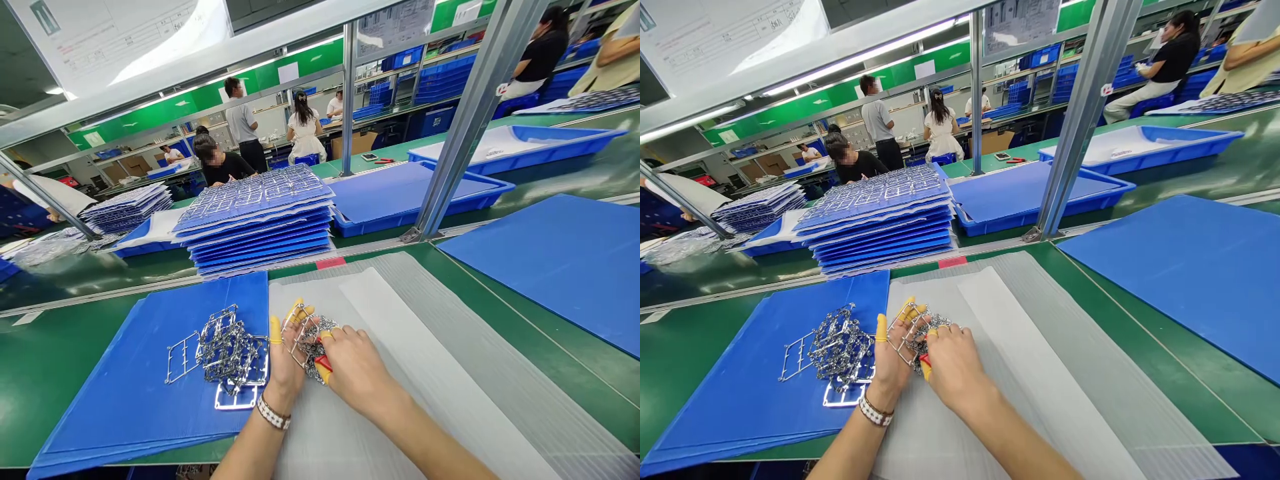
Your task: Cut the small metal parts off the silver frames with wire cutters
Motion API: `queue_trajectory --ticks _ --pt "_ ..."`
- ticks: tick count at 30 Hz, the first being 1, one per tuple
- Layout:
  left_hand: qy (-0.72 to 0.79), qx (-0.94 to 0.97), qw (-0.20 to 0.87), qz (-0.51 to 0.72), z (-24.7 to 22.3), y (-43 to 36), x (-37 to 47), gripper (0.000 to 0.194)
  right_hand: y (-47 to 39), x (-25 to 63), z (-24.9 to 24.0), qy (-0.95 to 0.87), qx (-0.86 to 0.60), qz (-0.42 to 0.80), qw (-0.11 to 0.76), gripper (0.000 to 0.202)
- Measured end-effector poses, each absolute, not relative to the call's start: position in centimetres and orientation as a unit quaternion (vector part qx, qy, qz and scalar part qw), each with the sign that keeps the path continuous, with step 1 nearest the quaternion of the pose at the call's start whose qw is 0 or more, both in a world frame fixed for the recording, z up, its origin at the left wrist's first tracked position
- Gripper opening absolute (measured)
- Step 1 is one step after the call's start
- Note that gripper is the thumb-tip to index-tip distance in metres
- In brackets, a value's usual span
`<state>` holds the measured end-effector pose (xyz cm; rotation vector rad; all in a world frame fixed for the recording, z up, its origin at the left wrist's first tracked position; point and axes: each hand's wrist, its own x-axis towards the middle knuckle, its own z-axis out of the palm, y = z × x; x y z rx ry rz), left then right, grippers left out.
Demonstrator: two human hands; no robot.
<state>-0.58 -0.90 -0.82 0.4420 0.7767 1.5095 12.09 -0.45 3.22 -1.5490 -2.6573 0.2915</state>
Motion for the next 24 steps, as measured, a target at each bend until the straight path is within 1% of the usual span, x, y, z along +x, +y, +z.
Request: queue_trajectory --ticks 4,8,11,13,16,18,21,22,24 --pt "0.357 0.197 0.62 0.67 -1.0 -0.8 -0.6 0.059 -0.5 11.7 3.1 -0.858 -0.504 0.093 0.022 0.017" --pt "0.359 0.198 0.613 0.675 -1.0 -0.9 -0.7 0.06 -0.5 11.8 3.1 -0.862 -0.5 0.079 0.019 0.019" --pt "0.362 0.204 0.616 0.669 -1.3 -0.8 -0.9 0.062 -0.5 12.8 3.2 -0.856 -0.51 0.082 0.029 0.015" --pt "0.364 0.216 0.616 0.664 -1.6 -0.8 -1.0 0.063 -0.4 13.9 3.1 -0.845 -0.522 0.103 0.055 0.013" --pt "0.386 0.294 0.585 0.649 -2.0 -1.0 -0.8 0.061 -0.6 15.8 2.3 -0.819 -0.528 0.168 0.146 0.023" --pt "0.415 0.41 0.524 0.62 -1.6 -1.6 -0.7 0.058 -0.8 17.1 1.0 -0.795 -0.513 0.222 0.237 0.033" --pt "0.452 0.635 0.357 0.515 0.6 -3.2 -1.6 0.054 -1.2 19.0 -1.6 -0.756 -0.496 0.25 0.346 0.043" --pt "0.457 0.695 0.285 0.476 1.8 -3.8 -2.2 0.056 -1.2 19.6 -2.5 -0.75 -0.492 0.25 0.365 0.045" --pt "0.471 0.766 0.138 0.415 4.1 -4.9 -4.1 0.063 -1.0 20.8 -4.2 -0.749 -0.487 0.26 0.367 0.048"
